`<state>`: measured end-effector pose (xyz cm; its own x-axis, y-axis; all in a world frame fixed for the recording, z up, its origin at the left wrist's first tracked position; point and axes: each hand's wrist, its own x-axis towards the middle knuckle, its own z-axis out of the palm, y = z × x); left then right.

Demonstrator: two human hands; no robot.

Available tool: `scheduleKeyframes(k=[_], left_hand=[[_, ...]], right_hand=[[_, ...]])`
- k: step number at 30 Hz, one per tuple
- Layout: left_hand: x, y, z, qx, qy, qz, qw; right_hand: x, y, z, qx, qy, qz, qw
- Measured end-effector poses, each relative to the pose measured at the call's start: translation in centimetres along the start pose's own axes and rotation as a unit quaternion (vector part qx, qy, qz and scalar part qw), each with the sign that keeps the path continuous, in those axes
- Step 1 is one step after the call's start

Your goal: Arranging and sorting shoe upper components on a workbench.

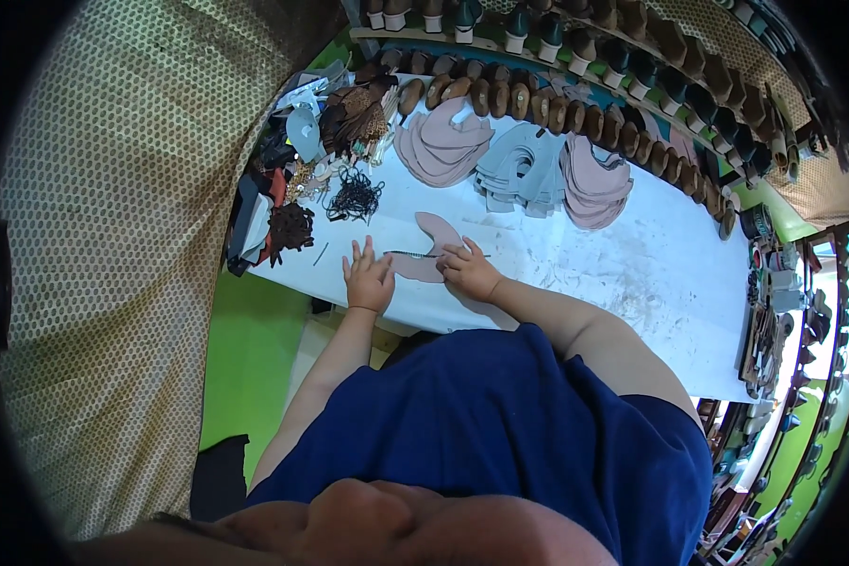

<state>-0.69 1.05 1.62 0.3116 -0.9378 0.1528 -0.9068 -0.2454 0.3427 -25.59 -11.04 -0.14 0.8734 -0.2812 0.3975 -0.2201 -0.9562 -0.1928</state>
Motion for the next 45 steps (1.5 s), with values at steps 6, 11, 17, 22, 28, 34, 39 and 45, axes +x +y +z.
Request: scheduleKeyframes(k=[6,11,17,22,28,34,39,45], left_hand=[[-0.2,0.1,0.1,-0.015,0.004,0.079,0.997],[0.1,-0.2,1.3,0.022,0.006,0.143,0.99],[-1.7,0.3,0.1,0.008,0.02,0.148,0.989],[-3.8,-0.3,0.4,-0.005,-0.017,0.116,0.993],[-4.4,1.6,0.5,-0.01,-0.09,0.066,0.994],[-4.7,2.6,1.1,0.046,-0.163,0.038,0.985],[-4.5,2.5,0.9,0.05,-0.161,0.031,0.985],[-4.4,2.4,1.0,0.062,-0.164,0.03,0.984]], right_hand=[[-0.6,-0.4,0.5,0.054,0.003,0.099,0.994],[-0.7,-0.7,0.1,0.072,0.001,0.123,0.99],[-1.1,-1.1,-1.1,0.114,0.01,0.122,0.986],[-1.5,-1.9,-1.9,0.149,-0.082,0.104,0.98],[-2.7,0.8,-1.3,0.064,-0.001,0.284,0.957],[-3.8,2.0,-2.7,0.053,-0.062,0.325,0.942],[-4.5,3.0,-2.7,0.037,-0.077,0.285,0.955],[-4.3,2.7,-2.8,0.014,-0.04,0.196,0.98]])
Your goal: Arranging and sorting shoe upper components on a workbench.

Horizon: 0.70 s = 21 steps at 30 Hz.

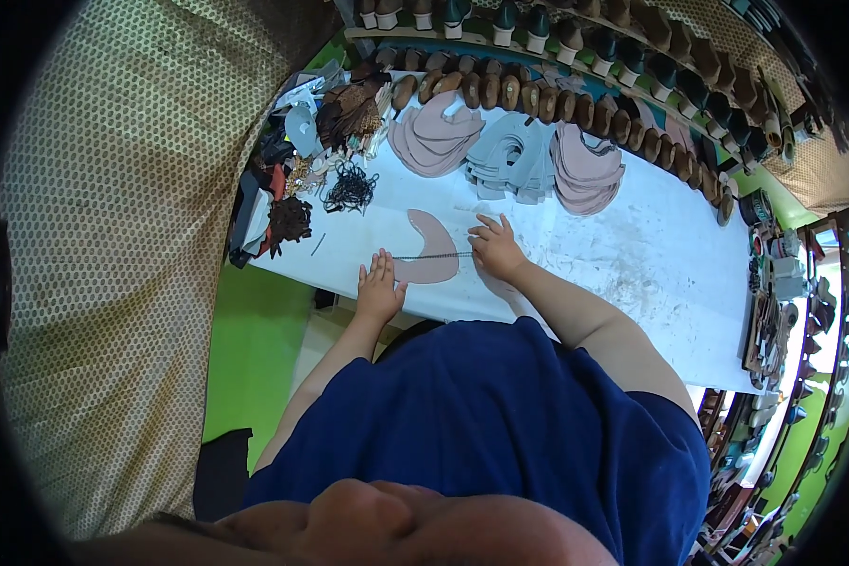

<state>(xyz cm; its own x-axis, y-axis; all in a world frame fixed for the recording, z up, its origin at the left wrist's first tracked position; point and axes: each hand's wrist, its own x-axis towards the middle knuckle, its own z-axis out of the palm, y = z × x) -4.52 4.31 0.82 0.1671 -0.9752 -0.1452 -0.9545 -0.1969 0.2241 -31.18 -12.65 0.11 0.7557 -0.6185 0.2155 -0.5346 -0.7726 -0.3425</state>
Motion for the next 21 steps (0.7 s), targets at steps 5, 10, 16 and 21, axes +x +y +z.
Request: scheduleKeyframes(k=[5,10,16,21], left_hand=[[0.0,0.3,-0.3,0.021,-0.028,-0.017,0.999],[0.0,0.4,-0.6,0.034,-0.035,-0.017,0.999],[0.0,0.7,-0.8,0.029,-0.031,-0.02,0.999],[0.2,0.8,-1.2,0.057,-0.048,-0.023,0.997]], right_hand=[[-0.6,-1.7,-2.4,0.016,-0.002,-0.04,0.999],[-1.5,-3.7,-3.8,0.049,-0.03,-0.05,0.997],[-2.9,-3.9,-1.8,0.061,-0.055,-0.04,0.996],[-3.6,-3.9,-0.3,0.062,-0.054,-0.042,0.996]])
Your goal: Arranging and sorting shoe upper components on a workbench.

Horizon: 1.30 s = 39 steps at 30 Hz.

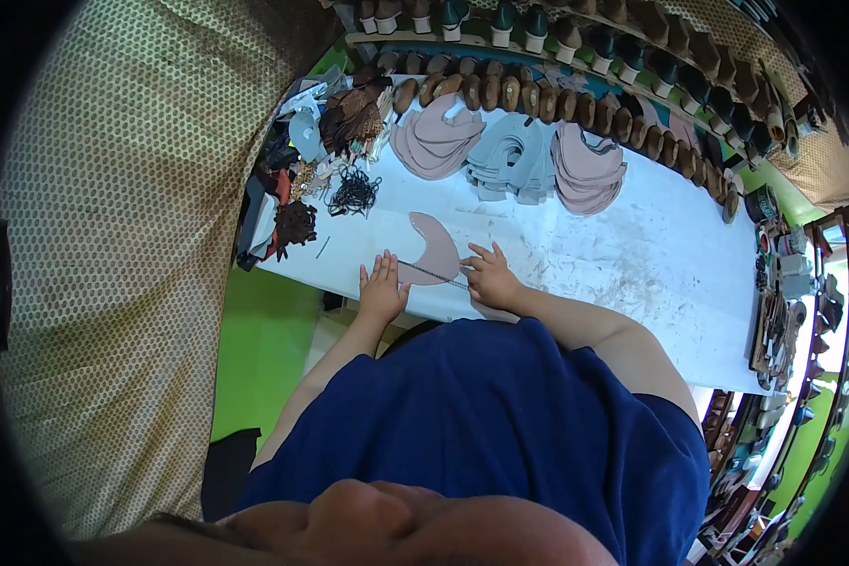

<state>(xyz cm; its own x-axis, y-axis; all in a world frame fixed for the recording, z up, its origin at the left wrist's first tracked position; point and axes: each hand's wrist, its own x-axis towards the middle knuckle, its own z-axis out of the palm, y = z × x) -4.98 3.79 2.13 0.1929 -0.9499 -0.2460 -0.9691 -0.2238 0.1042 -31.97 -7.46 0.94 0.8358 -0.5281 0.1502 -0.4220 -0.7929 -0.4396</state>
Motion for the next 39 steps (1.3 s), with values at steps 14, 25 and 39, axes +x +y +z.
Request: scheduleKeyframes(k=[14,25,39], left_hand=[[-0.3,-1.0,0.2,-0.009,0.041,-0.037,0.998],[0.4,-0.4,0.0,-0.026,0.005,0.083,0.996],[0.2,-0.6,0.3,-0.02,0.033,0.084,0.996]], right_hand=[[-2.1,0.9,-1.0,0.008,0.008,0.067,0.998],[-1.1,1.2,0.4,0.019,0.028,0.041,0.999],[3.2,4.5,-1.2,-0.008,0.092,0.04,0.995]])
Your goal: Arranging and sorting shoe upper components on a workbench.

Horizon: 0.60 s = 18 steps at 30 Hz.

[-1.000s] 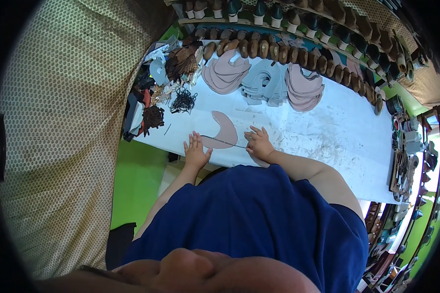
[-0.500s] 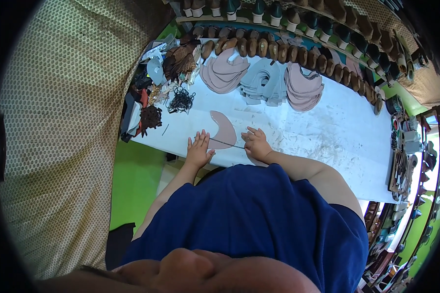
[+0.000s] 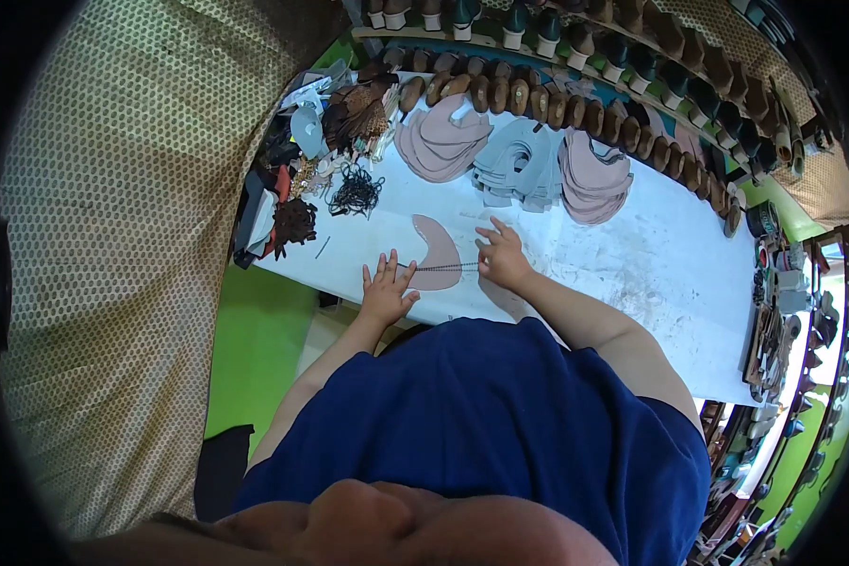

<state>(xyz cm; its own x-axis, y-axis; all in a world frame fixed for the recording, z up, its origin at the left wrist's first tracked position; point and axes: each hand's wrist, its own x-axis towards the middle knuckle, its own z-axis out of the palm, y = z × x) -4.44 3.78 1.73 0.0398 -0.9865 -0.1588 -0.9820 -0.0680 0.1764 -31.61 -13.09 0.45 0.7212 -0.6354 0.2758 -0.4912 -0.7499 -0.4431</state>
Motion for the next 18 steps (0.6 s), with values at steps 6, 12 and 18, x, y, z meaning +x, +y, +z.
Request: scheduleKeyframes(k=[6,12,18], left_hand=[[-0.1,0.1,-0.1,0.001,-0.005,-0.007,1.0],[0.0,0.0,0.3,-0.001,0.004,-0.006,1.0],[0.3,-0.3,0.6,0.017,0.021,-0.003,1.0]], right_hand=[[5.0,0.5,-0.4,-0.06,-0.047,0.024,0.997],[8.5,0.2,0.1,-0.126,-0.114,0.022,0.985],[10.1,0.2,1.6,-0.17,-0.112,-0.004,0.979]])
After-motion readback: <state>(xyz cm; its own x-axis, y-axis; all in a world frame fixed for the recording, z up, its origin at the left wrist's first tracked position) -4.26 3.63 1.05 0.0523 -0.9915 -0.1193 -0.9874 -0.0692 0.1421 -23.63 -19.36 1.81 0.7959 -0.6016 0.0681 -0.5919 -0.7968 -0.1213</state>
